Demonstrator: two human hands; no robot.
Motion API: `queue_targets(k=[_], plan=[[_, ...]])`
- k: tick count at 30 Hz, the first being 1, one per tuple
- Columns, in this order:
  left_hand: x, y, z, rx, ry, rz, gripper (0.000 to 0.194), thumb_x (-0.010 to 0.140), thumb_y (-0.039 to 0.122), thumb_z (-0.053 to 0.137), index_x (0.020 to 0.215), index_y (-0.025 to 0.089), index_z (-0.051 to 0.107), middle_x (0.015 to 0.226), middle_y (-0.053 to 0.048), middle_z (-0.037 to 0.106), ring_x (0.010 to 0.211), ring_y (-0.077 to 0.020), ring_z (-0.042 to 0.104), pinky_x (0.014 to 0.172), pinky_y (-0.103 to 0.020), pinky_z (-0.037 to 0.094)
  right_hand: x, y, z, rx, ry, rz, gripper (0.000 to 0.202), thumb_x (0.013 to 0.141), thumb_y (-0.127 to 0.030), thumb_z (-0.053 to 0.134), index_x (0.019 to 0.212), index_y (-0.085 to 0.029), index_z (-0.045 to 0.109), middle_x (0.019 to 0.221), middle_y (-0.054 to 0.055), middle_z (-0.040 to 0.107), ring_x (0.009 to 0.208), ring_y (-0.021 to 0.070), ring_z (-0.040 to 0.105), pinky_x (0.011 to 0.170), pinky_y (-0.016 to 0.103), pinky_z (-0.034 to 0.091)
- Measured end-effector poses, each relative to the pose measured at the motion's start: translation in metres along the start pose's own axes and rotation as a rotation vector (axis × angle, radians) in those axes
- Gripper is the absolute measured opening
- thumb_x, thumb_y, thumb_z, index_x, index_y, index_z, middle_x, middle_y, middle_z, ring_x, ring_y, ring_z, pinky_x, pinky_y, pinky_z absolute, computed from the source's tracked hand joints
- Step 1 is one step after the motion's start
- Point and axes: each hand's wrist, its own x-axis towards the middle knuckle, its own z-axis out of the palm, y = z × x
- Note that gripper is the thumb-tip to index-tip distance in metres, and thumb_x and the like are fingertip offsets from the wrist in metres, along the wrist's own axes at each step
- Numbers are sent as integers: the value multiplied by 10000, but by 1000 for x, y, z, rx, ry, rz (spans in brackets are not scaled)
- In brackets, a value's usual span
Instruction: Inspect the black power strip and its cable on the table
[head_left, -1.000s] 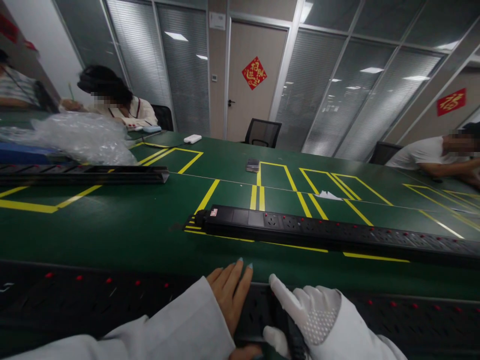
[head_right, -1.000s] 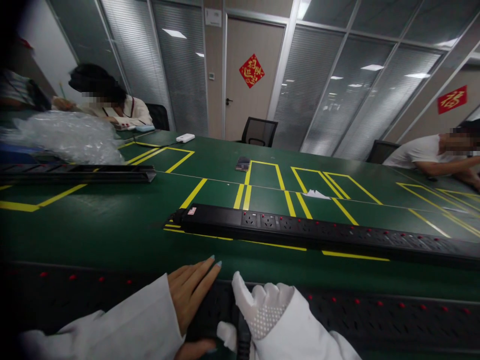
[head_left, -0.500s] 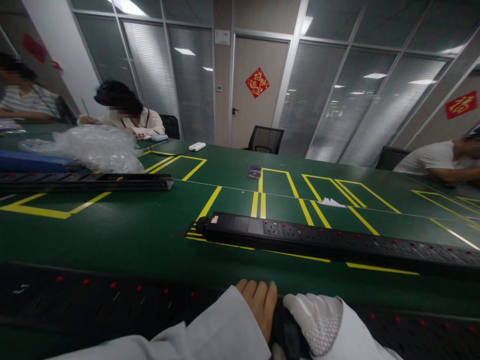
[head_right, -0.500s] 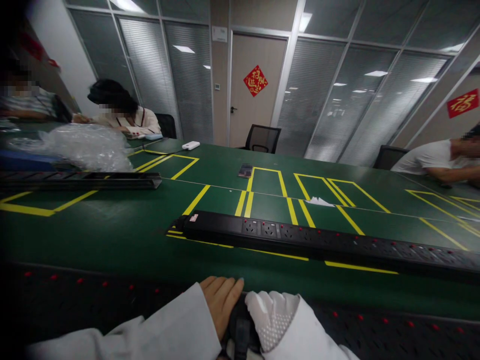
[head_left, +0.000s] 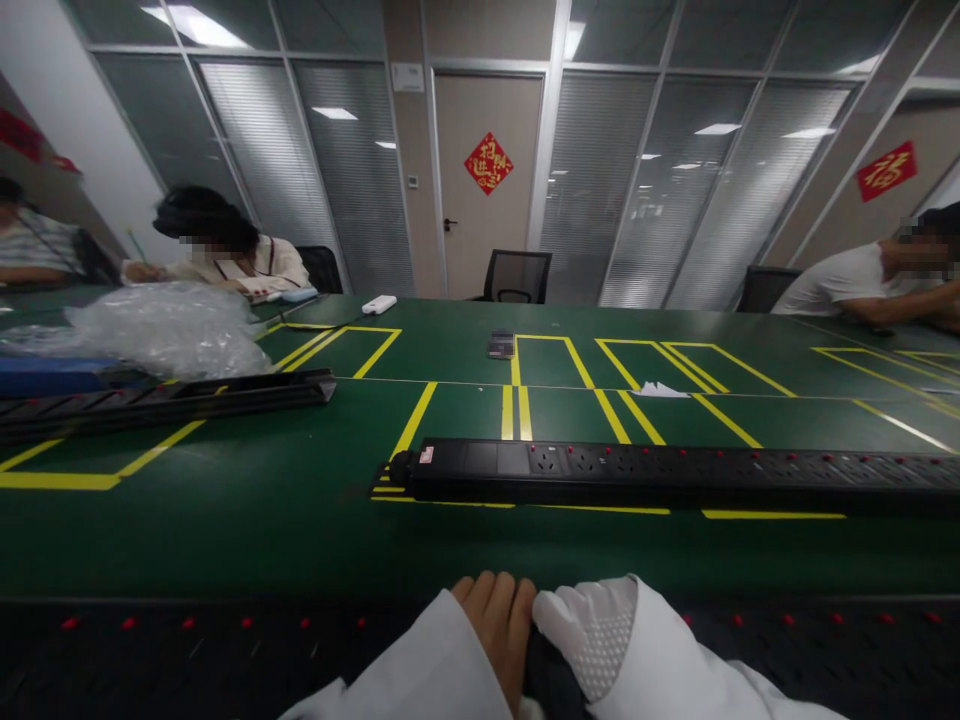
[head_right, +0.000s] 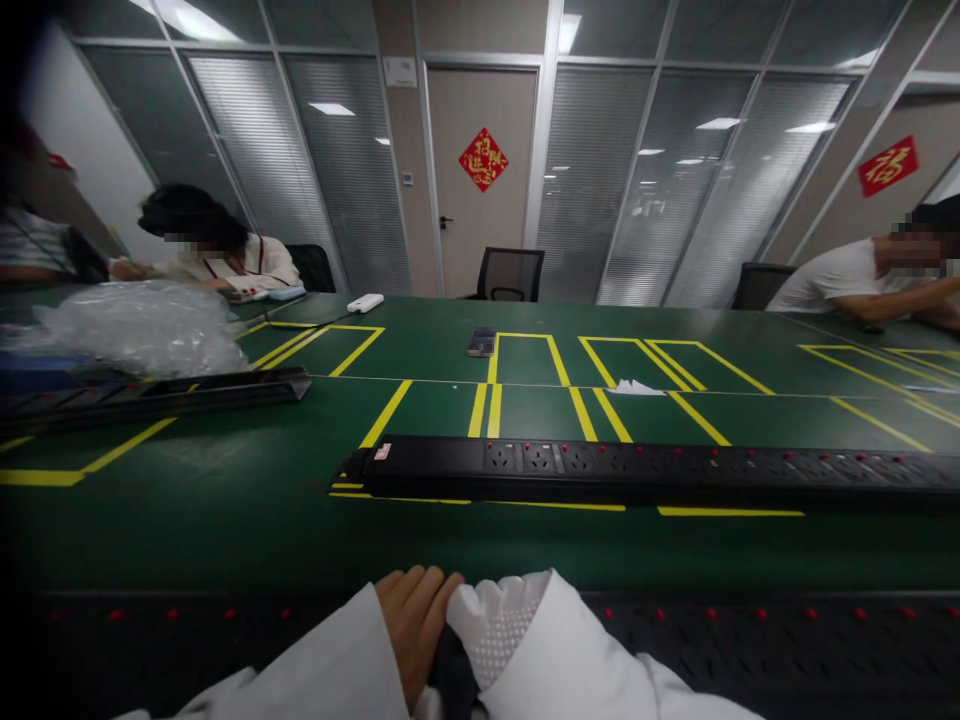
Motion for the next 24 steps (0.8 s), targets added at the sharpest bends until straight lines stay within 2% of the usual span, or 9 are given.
queue_targets(k=[4,7,10,14,20,24], plan=[[-10,-17,-2,6,17,45,315,873,24,241,1017,147,493,784,-36,615,654,-197,585,553,-323,453,11,-8,-5,-12,-27,-63,138,758,-167,452,680,-244,368,508,-66,484,389,143,470,435,346,140],[-12,-22,-3,-27,19,76,287,896,60,235,1044,135,470,793,-42,616,652,-205,583,547,-337,452,13,-12,-3,1,-37,-42,153,759,-112,428,695,-242,378,524,-64,494,409,142,479,442,328,163],[-12,-21,-5,-56,37,65,281,913,72,230,1072,129,455,806,-43,626,666,-208,596,546,-339,455,11,-17,3,29,-48,-42,179,781,-90,449,691,-231,384,537,-55,516,446,124,507,457,276,233],[-11,-18,-5,-54,86,58,315,928,69,193,1085,119,462,873,-65,652,714,-207,621,548,-327,469,8,-21,7,54,-9,52,184,794,-82,462,682,-222,420,536,-49,524,469,114,529,479,246,288],[-10,-14,-3,-11,235,6,303,943,69,228,1017,128,516,905,-44,674,788,-182,639,666,-312,492,11,-15,-6,13,10,-5,171,784,-92,466,692,-232,432,527,-65,520,442,118,509,465,273,292],[-9,-12,0,13,282,-11,349,956,77,202,978,142,545,903,-22,686,812,-166,646,696,-297,489,12,-19,-4,-59,60,39,177,783,-105,468,668,-229,416,477,-69,474,411,125,481,468,280,290]])
